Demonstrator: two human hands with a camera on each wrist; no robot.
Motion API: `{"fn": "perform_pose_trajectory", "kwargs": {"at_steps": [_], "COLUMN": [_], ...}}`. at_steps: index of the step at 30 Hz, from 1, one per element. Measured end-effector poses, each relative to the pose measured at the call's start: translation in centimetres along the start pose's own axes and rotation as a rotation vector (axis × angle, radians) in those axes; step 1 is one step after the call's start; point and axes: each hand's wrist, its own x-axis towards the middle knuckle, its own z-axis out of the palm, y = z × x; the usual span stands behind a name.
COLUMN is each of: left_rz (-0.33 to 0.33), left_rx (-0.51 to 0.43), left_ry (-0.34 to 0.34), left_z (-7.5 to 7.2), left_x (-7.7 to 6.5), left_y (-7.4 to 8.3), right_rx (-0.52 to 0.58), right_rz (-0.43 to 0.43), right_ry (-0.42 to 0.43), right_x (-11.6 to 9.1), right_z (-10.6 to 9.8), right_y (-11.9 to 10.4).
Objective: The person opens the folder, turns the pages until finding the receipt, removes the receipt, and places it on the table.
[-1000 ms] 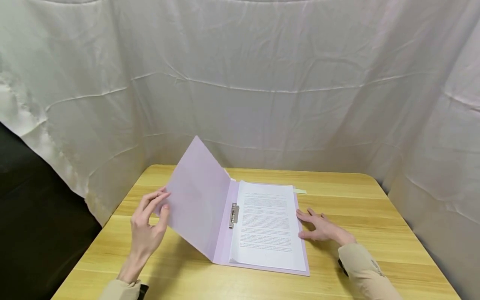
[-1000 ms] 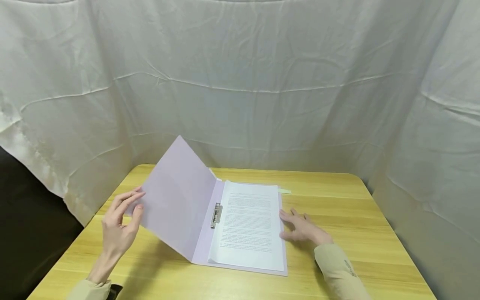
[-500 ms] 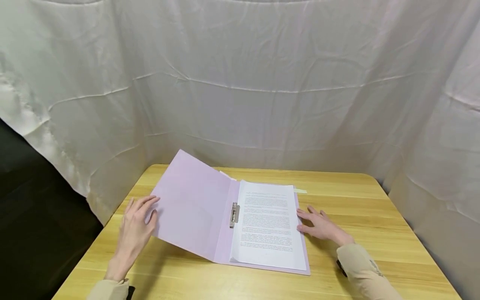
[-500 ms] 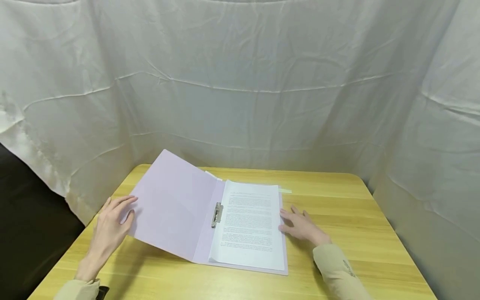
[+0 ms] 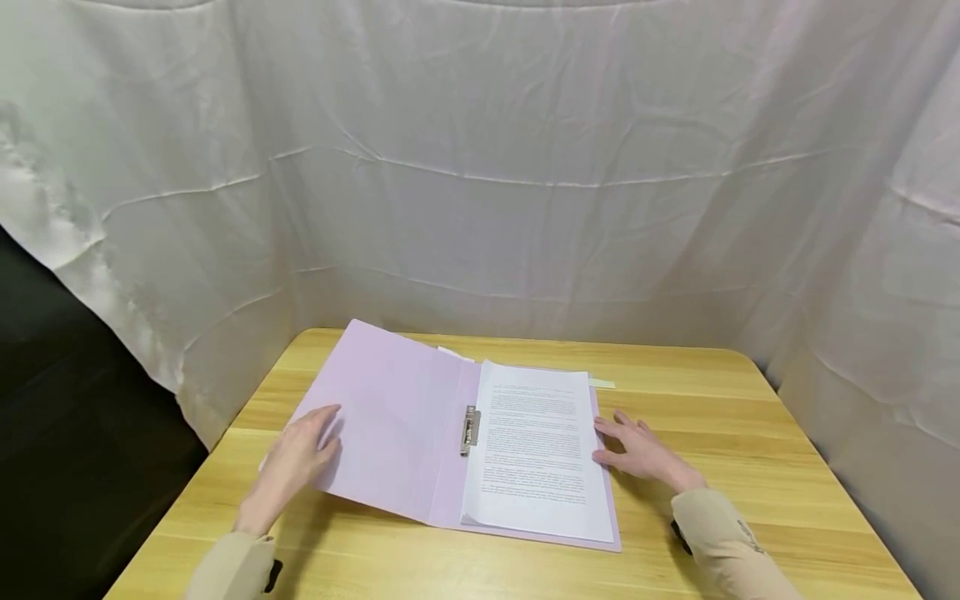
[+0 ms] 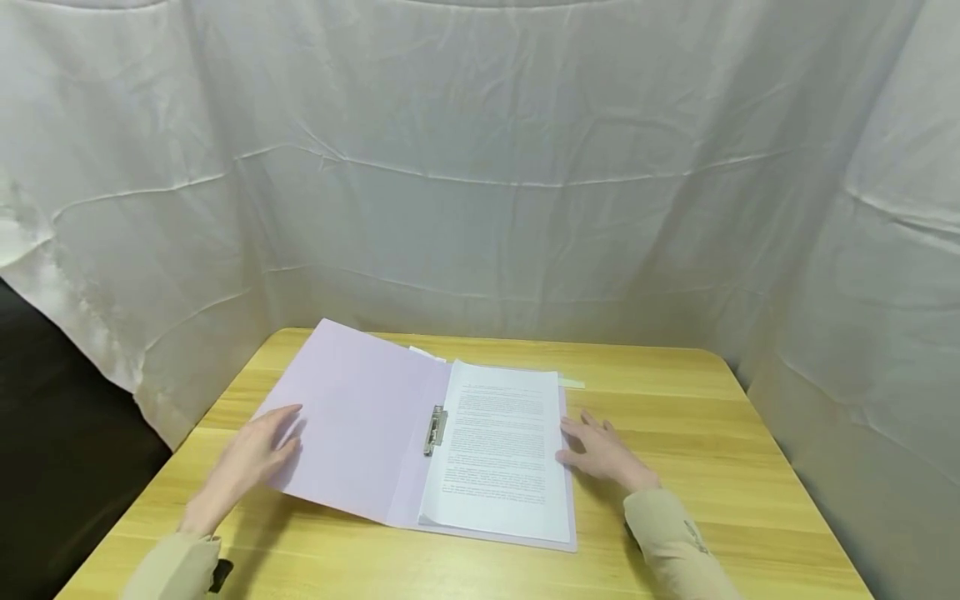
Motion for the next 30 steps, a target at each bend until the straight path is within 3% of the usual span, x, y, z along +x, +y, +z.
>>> {"fn": "perform_pose_trajectory", "kwargs": {"at_steps": [9, 19, 30], "left_rz": [0.065, 0.105, 0.229], "left_rx": [-0.105, -0.162, -0.297], "left_ry": [-0.152, -0.390, -0.486], "left_z": [2.5, 4.5, 7.4], "left_x": [2.1, 4.3, 6.5], "left_y": [-0.9, -0.8, 0.5], "right_rx": [0.013, 0.007, 0.032], "right_rz": [-0.015, -0.017, -0.030], "right_ry": [0.016, 0.004, 0.005], "right_x": [0.2, 0.4, 0.7], "right_z": [0.0, 0.2, 0.3], "right_y": [-0.1, -0.2, -0.5]}}
